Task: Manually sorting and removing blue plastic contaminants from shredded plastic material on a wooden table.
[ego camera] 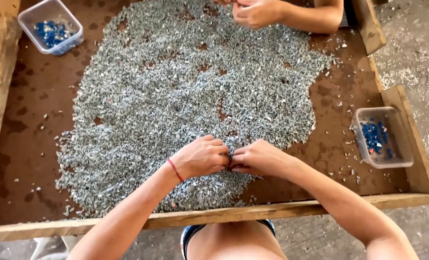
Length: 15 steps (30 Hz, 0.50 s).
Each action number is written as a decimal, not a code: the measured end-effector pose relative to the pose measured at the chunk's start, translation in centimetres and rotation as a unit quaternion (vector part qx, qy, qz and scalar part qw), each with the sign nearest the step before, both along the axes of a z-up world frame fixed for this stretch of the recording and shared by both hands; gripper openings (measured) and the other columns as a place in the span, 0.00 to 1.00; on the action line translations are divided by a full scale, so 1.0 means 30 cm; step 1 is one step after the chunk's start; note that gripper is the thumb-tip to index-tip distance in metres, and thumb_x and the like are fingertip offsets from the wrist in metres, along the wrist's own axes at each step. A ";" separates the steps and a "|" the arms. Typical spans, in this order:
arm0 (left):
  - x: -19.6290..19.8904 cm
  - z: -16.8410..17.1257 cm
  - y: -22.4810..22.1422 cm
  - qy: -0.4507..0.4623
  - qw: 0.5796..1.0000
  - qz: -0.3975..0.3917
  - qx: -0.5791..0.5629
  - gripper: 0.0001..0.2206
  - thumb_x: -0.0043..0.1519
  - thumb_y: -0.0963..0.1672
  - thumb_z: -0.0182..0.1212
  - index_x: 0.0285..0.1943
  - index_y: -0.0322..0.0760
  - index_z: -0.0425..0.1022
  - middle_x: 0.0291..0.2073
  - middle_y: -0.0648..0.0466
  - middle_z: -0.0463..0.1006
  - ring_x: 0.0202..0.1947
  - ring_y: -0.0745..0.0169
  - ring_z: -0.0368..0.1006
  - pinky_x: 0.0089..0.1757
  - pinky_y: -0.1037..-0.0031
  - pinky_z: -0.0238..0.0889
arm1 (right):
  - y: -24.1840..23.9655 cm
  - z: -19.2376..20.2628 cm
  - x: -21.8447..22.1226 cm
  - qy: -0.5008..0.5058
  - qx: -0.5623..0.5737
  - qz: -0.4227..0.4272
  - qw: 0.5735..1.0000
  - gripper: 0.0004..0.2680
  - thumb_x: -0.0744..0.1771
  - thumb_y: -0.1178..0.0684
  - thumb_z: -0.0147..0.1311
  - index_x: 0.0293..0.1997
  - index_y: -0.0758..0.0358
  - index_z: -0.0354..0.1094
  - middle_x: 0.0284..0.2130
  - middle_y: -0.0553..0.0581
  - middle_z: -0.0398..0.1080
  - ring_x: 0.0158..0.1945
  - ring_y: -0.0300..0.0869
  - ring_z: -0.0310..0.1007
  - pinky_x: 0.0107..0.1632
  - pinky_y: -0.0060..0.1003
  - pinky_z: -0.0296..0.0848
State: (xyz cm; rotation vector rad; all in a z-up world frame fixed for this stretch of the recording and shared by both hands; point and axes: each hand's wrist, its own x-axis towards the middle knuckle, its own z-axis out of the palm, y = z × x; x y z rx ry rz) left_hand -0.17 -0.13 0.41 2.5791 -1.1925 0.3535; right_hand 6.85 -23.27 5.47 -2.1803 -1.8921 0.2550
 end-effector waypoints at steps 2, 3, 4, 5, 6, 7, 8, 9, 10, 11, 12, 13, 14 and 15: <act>0.006 -0.010 0.003 0.007 1.000 -0.024 -0.006 0.07 0.56 0.49 0.67 0.32 0.49 0.77 0.35 0.62 0.74 0.39 0.61 0.71 0.42 0.67 0.63 | 0.009 0.006 -0.002 -0.026 -0.027 0.005 0.999 0.06 0.67 0.46 0.56 0.34 0.52 0.72 0.28 0.44 0.74 0.29 0.39 0.78 0.31 0.34 0.77; 0.002 -0.006 0.000 0.008 1.000 -0.023 -0.007 0.07 0.56 0.49 0.67 0.32 0.49 0.77 0.35 0.62 0.74 0.39 0.61 0.71 0.42 0.67 0.63 | 0.005 -0.012 -0.003 -0.025 -0.028 0.006 0.999 0.06 0.67 0.46 0.56 0.34 0.52 0.72 0.28 0.44 0.74 0.29 0.39 0.78 0.31 0.34 0.77; 0.000 0.000 -0.001 0.016 0.999 -0.024 -0.012 0.07 0.57 0.50 0.66 0.33 0.49 0.76 0.34 0.62 0.73 0.39 0.61 0.72 0.42 0.67 0.63 | 0.003 -0.030 -0.002 -0.032 -0.035 0.001 0.999 0.06 0.66 0.46 0.57 0.35 0.53 0.72 0.28 0.45 0.74 0.30 0.40 0.78 0.31 0.35 0.77; -0.001 0.006 -0.002 0.025 0.999 -0.025 -0.018 0.07 0.57 0.50 0.65 0.33 0.49 0.76 0.34 0.62 0.73 0.39 0.62 0.72 0.42 0.67 0.63 | 0.000 -0.049 -0.002 -0.038 -0.042 -0.003 0.998 0.06 0.65 0.46 0.58 0.35 0.54 0.72 0.27 0.46 0.74 0.30 0.41 0.78 0.31 0.36 0.77; -0.005 0.017 0.001 0.026 0.999 -0.025 -0.018 0.07 0.57 0.50 0.65 0.33 0.49 0.76 0.34 0.62 0.73 0.39 0.62 0.72 0.42 0.67 0.63 | -0.001 -0.051 -0.006 -0.037 -0.043 -0.003 0.998 0.06 0.65 0.46 0.58 0.35 0.54 0.72 0.27 0.46 0.74 0.30 0.41 0.78 0.31 0.36 0.77; -0.008 0.029 0.004 0.054 0.997 -0.033 -0.034 0.07 0.58 0.50 0.65 0.33 0.50 0.75 0.34 0.62 0.73 0.38 0.61 0.72 0.42 0.68 0.64 | -0.002 -0.053 -0.009 -0.033 -0.052 -0.023 0.998 0.06 0.65 0.46 0.58 0.35 0.52 0.70 0.27 0.46 0.73 0.31 0.43 0.78 0.31 0.39 0.77; -0.008 0.042 0.008 0.082 0.995 -0.042 -0.049 0.07 0.58 0.50 0.66 0.33 0.50 0.75 0.35 0.62 0.73 0.38 0.61 0.73 0.42 0.68 0.64 | -0.002 -0.057 -0.013 -0.030 -0.059 -0.045 0.997 0.06 0.64 0.45 0.58 0.35 0.51 0.69 0.27 0.47 0.72 0.32 0.45 0.78 0.31 0.43 0.77; -0.015 0.069 0.006 0.083 0.994 -0.044 -0.048 0.07 0.58 0.50 0.66 0.33 0.50 0.75 0.35 0.62 0.73 0.38 0.61 0.73 0.42 0.68 0.64 | 0.001 -0.060 -0.014 -0.029 -0.058 -0.046 0.997 0.06 0.64 0.45 0.58 0.35 0.51 0.69 0.27 0.47 0.72 0.32 0.45 0.78 0.31 0.43 0.77; -0.020 0.097 0.002 0.135 0.989 -0.041 -0.038 0.07 0.55 0.51 0.69 0.30 0.52 0.76 0.33 0.64 0.74 0.37 0.62 0.75 0.43 0.67 0.65 | 0.002 -0.062 -0.013 -0.006 -0.075 -0.058 0.996 0.06 0.64 0.44 0.57 0.35 0.50 0.69 0.26 0.46 0.72 0.32 0.44 0.78 0.32 0.42 0.77; -0.025 0.125 -0.003 0.185 0.982 -0.038 -0.028 0.08 0.53 0.51 0.72 0.27 0.55 0.78 0.31 0.66 0.75 0.37 0.63 0.76 0.44 0.67 0.66 | 0.004 -0.065 -0.012 0.017 -0.091 -0.069 0.993 0.06 0.64 0.44 0.57 0.36 0.49 0.69 0.25 0.45 0.73 0.32 0.44 0.79 0.32 0.42 0.77; -0.027 0.114 0.000 0.185 0.982 -0.039 -0.027 0.08 0.53 0.51 0.72 0.27 0.55 0.78 0.31 0.66 0.75 0.37 0.63 0.76 0.44 0.67 0.66 | 0.008 -0.063 -0.010 0.017 -0.089 -0.071 0.993 0.06 0.64 0.44 0.57 0.36 0.49 0.69 0.25 0.45 0.73 0.32 0.44 0.79 0.32 0.42 0.77; -0.028 0.103 0.002 0.209 0.977 -0.042 -0.022 0.08 0.53 0.52 0.72 0.26 0.57 0.78 0.31 0.67 0.75 0.36 0.62 0.77 0.43 0.67 0.66 | 0.012 -0.062 -0.009 0.020 -0.109 -0.074 0.991 0.05 0.65 0.44 0.56 0.35 0.48 0.70 0.24 0.44 0.73 0.31 0.42 0.79 0.33 0.39 0.77; -0.030 0.093 0.004 0.233 0.971 -0.045 -0.017 0.08 0.53 0.52 0.72 0.25 0.59 0.78 0.30 0.67 0.75 0.35 0.61 0.77 0.42 0.66 0.67 | 0.015 -0.060 -0.010 0.023 -0.128 -0.077 0.988 0.05 0.65 0.44 0.56 0.35 0.47 0.70 0.24 0.43 0.74 0.31 0.39 0.79 0.33 0.37 0.77; -0.033 0.101 -0.001 0.234 0.971 -0.047 -0.015 0.08 0.53 0.52 0.72 0.25 0.59 0.78 0.30 0.67 0.75 0.35 0.61 0.77 0.42 0.66 0.67 | 0.019 -0.047 -0.015 0.025 -0.127 -0.080 0.988 0.05 0.65 0.44 0.56 0.35 0.47 0.70 0.24 0.43 0.74 0.31 0.39 0.79 0.33 0.37 0.77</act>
